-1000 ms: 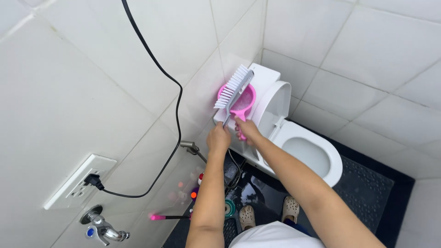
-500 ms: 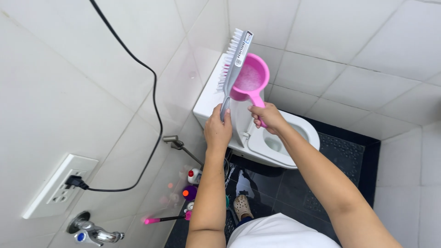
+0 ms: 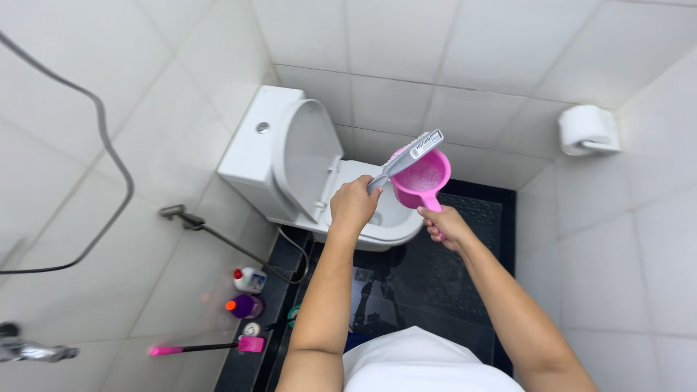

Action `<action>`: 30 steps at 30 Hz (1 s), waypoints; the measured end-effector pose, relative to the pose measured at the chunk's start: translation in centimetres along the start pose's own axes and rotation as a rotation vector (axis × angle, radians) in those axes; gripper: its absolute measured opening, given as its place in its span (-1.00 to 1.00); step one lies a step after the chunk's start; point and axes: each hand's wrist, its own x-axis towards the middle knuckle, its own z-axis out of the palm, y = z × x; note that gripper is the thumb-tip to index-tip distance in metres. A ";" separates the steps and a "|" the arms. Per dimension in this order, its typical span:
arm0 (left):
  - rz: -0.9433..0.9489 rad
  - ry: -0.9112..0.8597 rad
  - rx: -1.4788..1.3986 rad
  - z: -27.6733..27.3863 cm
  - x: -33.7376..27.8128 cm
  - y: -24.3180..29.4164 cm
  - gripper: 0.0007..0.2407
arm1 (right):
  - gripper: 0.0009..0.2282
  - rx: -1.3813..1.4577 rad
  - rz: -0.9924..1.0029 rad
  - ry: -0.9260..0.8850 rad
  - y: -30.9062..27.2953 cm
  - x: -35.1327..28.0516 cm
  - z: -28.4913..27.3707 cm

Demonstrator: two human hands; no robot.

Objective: The person fills a pink plastic scoop with water from a sink and carries it to a toilet. They open the toilet seat and use a long-handled brush to scrub the inside of the bowl, repeatedly dipping the brush into the scoop to apply water. The person then returns to the sink to rinse the brush and scoop.

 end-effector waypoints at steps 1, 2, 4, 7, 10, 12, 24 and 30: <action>0.013 -0.012 -0.003 1.2 -0.6 1.2 -0.76 | -0.83 0.008 -0.003 0.016 0.8 -0.9 -1.8; 0.079 0.040 0.002 2.5 -1.2 2.4 -0.76 | -0.84 0.004 0.009 0.050 1.2 -1.6 -3.6; 0.143 0.084 0.001 4.0 -2.5 4.9 -0.77 | -0.84 0.000 0.027 0.093 2.5 -2.7 -7.0; 0.091 -0.018 0.020 5.0 -4.2 8.6 -0.78 | -0.78 0.023 0.050 0.147 4.6 -3.5 -11.5; 0.101 -0.076 0.084 6.5 -4.6 10.4 -0.80 | -0.80 0.007 0.016 0.174 5.7 -4.0 -14.5; 0.123 -0.174 0.105 7.7 -4.3 10.8 -0.80 | -0.80 -0.031 -0.033 0.223 6.4 -4.0 -15.7; 0.295 -0.297 0.260 19.5 5.8 9.4 -0.87 | -0.80 -0.389 -0.056 0.343 5.2 3.2 -13.9; 0.107 -0.313 0.230 20.6 14.0 2.6 -0.88 | -0.80 -0.485 0.035 0.329 3.7 11.4 -11.0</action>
